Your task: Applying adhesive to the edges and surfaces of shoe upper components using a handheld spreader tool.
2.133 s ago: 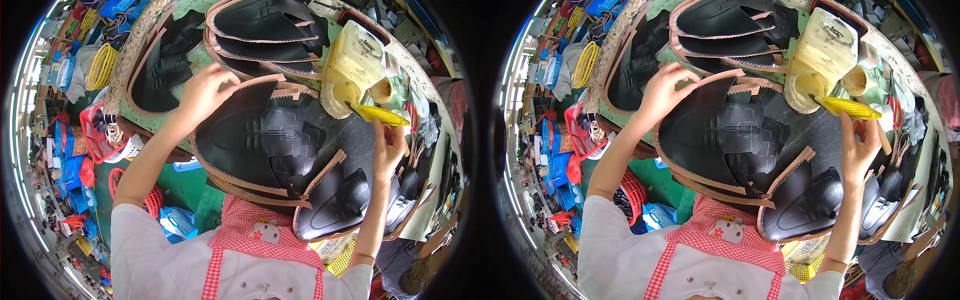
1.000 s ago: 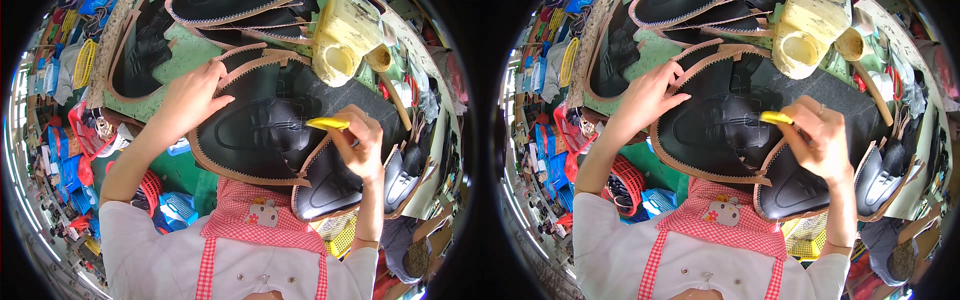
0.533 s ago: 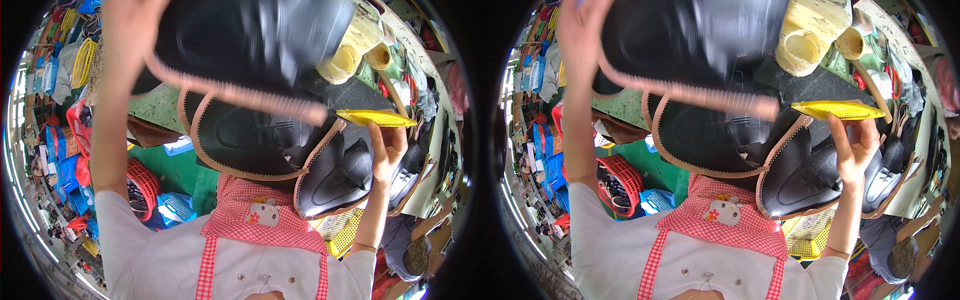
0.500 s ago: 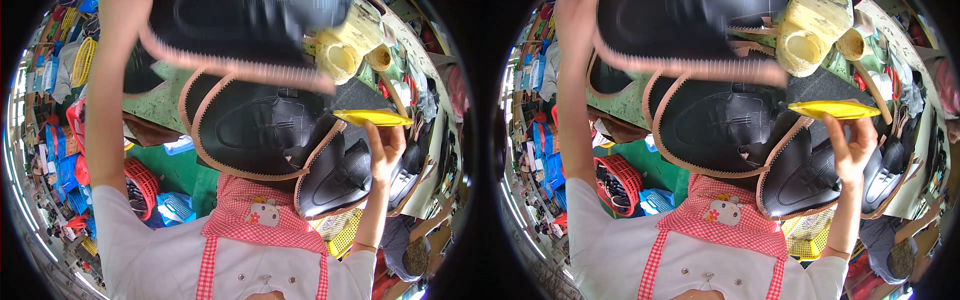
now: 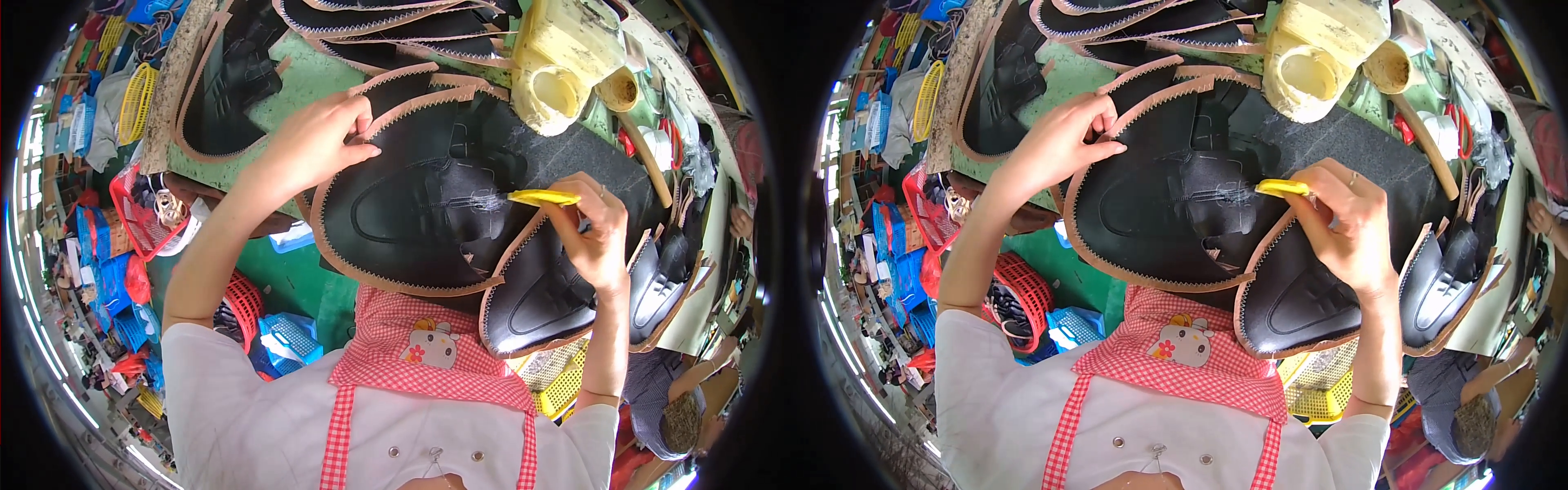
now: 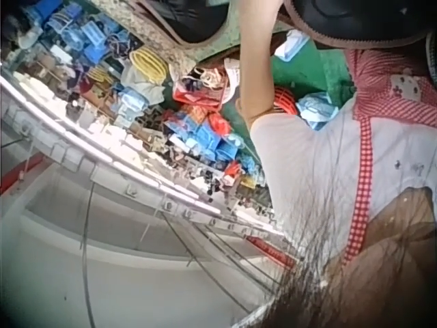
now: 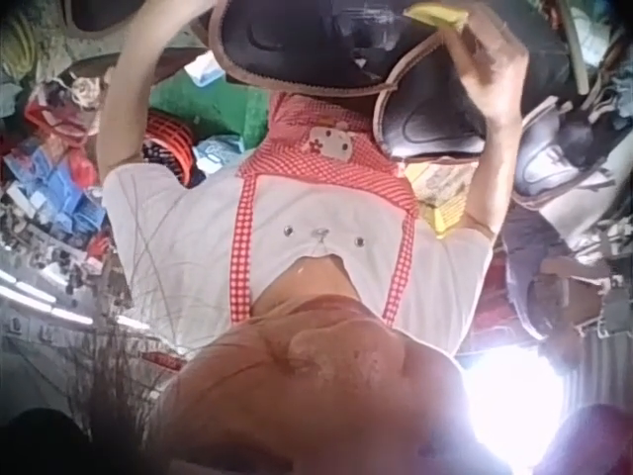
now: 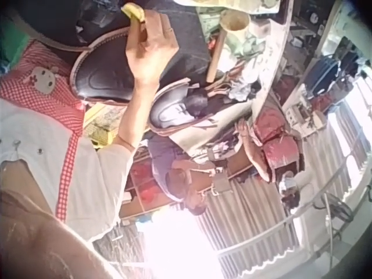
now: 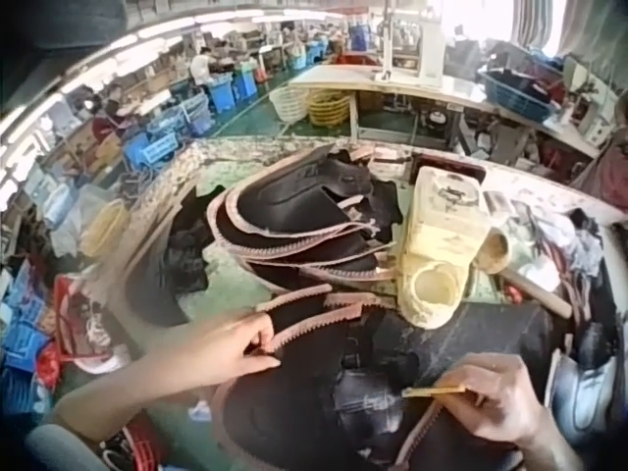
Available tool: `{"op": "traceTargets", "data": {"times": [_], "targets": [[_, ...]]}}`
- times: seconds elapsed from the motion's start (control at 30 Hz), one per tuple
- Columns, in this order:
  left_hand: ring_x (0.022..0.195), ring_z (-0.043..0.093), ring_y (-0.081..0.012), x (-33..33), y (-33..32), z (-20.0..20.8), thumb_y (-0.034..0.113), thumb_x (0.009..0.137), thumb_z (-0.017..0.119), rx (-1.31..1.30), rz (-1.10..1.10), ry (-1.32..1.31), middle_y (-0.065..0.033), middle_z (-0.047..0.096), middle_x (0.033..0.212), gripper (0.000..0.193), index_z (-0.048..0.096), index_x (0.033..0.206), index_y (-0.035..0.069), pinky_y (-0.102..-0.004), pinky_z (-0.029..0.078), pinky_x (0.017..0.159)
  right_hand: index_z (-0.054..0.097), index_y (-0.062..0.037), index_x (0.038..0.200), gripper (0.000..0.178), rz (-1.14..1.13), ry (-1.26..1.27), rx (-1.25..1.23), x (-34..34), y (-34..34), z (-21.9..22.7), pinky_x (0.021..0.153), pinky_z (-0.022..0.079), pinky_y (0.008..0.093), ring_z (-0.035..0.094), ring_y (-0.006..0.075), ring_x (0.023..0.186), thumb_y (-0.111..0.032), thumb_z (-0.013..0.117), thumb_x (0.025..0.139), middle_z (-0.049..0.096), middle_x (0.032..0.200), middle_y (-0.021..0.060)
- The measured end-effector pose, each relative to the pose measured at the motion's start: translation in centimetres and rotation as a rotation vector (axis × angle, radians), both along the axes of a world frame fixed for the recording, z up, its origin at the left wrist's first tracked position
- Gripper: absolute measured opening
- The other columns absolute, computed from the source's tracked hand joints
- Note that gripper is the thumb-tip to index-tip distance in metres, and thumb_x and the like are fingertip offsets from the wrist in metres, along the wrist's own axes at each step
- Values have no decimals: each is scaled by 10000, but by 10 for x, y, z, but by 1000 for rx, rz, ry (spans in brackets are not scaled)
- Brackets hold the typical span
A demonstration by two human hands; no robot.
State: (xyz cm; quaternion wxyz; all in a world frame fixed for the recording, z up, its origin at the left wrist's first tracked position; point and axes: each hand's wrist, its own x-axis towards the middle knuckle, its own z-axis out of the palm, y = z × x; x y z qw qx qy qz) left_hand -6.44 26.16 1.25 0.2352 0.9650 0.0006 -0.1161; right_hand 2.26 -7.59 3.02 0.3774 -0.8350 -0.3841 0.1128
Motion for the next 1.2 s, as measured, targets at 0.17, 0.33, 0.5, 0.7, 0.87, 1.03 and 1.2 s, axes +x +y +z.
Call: {"op": "traceTargets", "data": {"times": [0.17,0.33,0.5,0.7,0.87,1.03,1.2], "targets": [[771,582,-148,13,-4,27,123,863,710,-410,-32,-256,-40,537,806,166,567,909,51,-285,465,685,658,3,1031,214,-248,48,384,1,-28,-12,559,406,211,526,49,653,40,716,829,675,891,31],[916,563,-104,79,46,113,101,934,627,-479,57,-764,-59,591,1013,194,534,1092,38,-240,456,750,638,-26,1083,253,-396,245,479,-11,-29,1,541,363,171,505,17,637,27,718,849,675,874,8],[907,611,-159,101,41,99,116,949,618,-28,135,-625,-82,616,982,242,524,1153,28,-286,500,773,685,-4,970,156,-80,-2,312,-1,27,-10,560,420,205,536,60,638,37,722,825,664,875,39],[778,611,-134,28,41,13,262,866,718,123,25,-278,-41,646,845,245,652,1018,83,-280,485,673,654,-29,979,187,61,-140,178,5,54,-15,542,425,262,533,153,580,-24,734,810,616,810,79],[810,650,-197,12,34,2,253,845,730,137,219,73,-84,658,880,270,654,1046,92,-293,496,693,639,-30,960,185,-115,-134,53,9,35,-1,524,406,270,486,146,547,-30,739,804,564,750,65],[799,672,-162,3,28,13,86,890,663,17,-80,-460,-96,677,903,145,609,1005,14,-276,500,747,659,-14,959,143,-344,-53,277,12,-2,-7,517,336,193,428,4,592,-27,743,844,544,689,-63],[735,564,-51,32,51,68,115,954,626,32,118,-898,-3,593,796,151,613,1075,24,-237,472,728,661,-8,1021,177,-559,108,532,-2,-14,-2,690,434,192,560,39,706,18,705,852,647,810,-14]]}}
